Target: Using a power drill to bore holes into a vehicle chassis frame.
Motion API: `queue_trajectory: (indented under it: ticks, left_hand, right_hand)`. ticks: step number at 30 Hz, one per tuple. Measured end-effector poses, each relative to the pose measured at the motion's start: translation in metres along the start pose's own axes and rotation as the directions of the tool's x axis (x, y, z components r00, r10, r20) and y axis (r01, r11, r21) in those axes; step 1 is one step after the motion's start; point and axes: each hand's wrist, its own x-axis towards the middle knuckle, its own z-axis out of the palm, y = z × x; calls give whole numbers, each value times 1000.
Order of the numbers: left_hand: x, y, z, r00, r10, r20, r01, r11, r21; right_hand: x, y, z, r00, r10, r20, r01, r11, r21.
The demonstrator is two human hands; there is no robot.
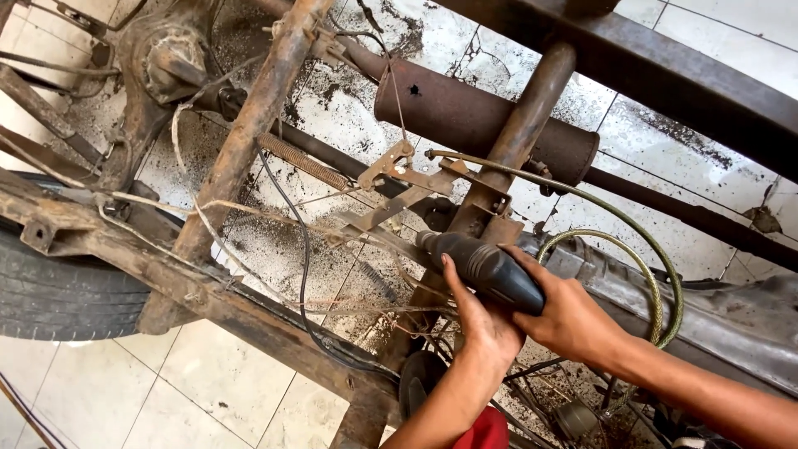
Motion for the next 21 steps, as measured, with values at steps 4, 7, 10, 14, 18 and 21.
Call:
queue_trajectory:
  ticks: [4,7,10,14,18,21]
  left_hand:
    - [-1,-6,-1,999,-38,29,37,999,17]
    - [-3,-7,-3,997,-56,48,51,994,91]
    - [-8,-6,-2,998,-64,7,63,995,77]
    - [-5,-6,1,998,-70,-5,70,995,68]
    - [-7,-7,0,1000,-6,-5,6,999,44]
    - [-4,-5,0,1000,-1,-28,1,1000,31]
  right_hand:
    - [4,18,2,999,-36,-32,37,999,25]
    - [-3,3,-2,1000,25,-15,-25,1000,6]
    - [0,8,0,1000,18,2,-18,1000,-23]
    - [1,8,-2,1000,-19,-7,19,999,-31]
    - [1,6,-2,999,-41,23,42,998,-36]
    - [0,-5,-5,999,-26,33,27,999,-44]
